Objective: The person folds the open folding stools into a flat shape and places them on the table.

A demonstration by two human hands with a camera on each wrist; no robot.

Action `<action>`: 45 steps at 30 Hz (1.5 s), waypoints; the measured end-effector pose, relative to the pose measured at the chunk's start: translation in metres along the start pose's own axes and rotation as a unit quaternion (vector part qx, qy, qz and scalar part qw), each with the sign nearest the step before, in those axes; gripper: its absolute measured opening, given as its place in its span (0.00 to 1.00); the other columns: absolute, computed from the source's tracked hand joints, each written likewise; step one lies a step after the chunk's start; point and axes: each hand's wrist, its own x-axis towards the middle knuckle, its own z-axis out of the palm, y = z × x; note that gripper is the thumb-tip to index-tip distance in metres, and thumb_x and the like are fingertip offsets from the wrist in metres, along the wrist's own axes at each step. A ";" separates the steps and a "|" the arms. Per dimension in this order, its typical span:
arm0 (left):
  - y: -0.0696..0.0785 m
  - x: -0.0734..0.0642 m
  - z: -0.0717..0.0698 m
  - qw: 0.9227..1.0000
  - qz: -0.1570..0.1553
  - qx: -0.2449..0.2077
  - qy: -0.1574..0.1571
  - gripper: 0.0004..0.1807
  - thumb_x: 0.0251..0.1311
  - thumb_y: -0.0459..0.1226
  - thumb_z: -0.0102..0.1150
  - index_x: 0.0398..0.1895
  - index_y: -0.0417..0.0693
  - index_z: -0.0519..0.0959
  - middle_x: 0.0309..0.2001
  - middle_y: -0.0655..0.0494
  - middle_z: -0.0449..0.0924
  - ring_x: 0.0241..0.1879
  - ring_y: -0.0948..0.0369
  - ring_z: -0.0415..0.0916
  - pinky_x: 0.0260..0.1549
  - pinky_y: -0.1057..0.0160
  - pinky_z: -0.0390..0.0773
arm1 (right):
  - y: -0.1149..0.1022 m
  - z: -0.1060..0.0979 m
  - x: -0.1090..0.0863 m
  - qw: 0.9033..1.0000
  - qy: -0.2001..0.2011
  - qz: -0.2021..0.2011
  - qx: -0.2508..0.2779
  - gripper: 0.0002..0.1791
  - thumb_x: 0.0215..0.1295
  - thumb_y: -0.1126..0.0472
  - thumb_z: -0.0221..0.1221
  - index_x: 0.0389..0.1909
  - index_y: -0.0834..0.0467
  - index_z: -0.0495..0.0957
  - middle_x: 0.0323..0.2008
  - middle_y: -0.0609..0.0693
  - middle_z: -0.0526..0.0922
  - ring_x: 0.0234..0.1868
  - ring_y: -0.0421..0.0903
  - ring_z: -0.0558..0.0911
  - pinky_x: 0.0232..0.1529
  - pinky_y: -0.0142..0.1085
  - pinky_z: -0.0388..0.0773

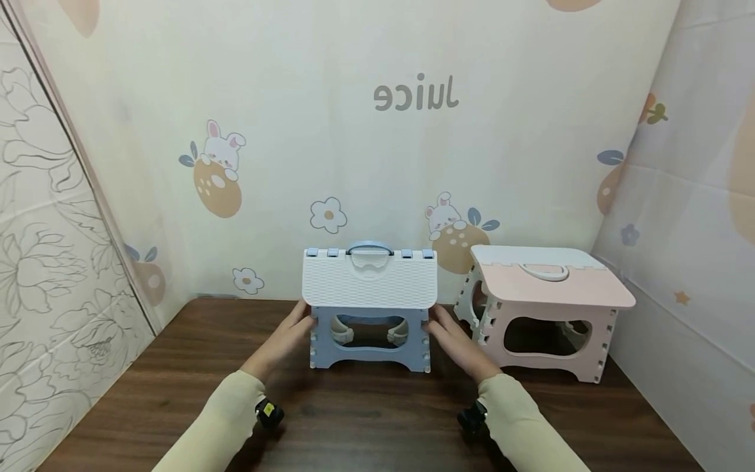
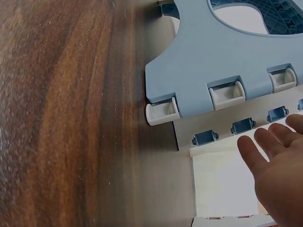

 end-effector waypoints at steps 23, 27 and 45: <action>-0.004 0.002 0.007 0.995 0.034 0.080 0.051 0.36 0.69 0.34 0.41 0.80 0.46 0.48 0.75 0.45 0.53 0.72 0.52 0.55 0.67 0.45 0.60 | -0.003 0.004 0.004 1.000 0.016 -0.011 -0.011 0.42 0.76 0.49 0.42 0.80 0.58 0.32 0.79 0.61 0.34 0.77 0.61 0.43 0.70 0.62 0.46; -0.004 0.002 0.008 0.996 0.031 0.070 0.043 0.36 0.71 0.34 0.39 0.81 0.48 0.47 0.76 0.46 0.52 0.73 0.52 0.54 0.67 0.45 0.60 | -0.001 0.006 0.005 1.000 0.015 -0.020 -0.006 0.42 0.77 0.49 0.41 0.80 0.59 0.31 0.79 0.61 0.34 0.77 0.60 0.41 0.70 0.62 0.45; -0.005 0.003 0.009 0.996 0.030 0.067 0.057 0.35 0.68 0.34 0.40 0.80 0.46 0.51 0.71 0.43 0.58 0.68 0.50 0.59 0.63 0.45 0.63 | 0.000 0.011 0.010 0.999 0.030 -0.042 -0.005 0.40 0.74 0.56 0.39 0.79 0.63 0.31 0.79 0.63 0.34 0.76 0.60 0.42 0.70 0.59 0.44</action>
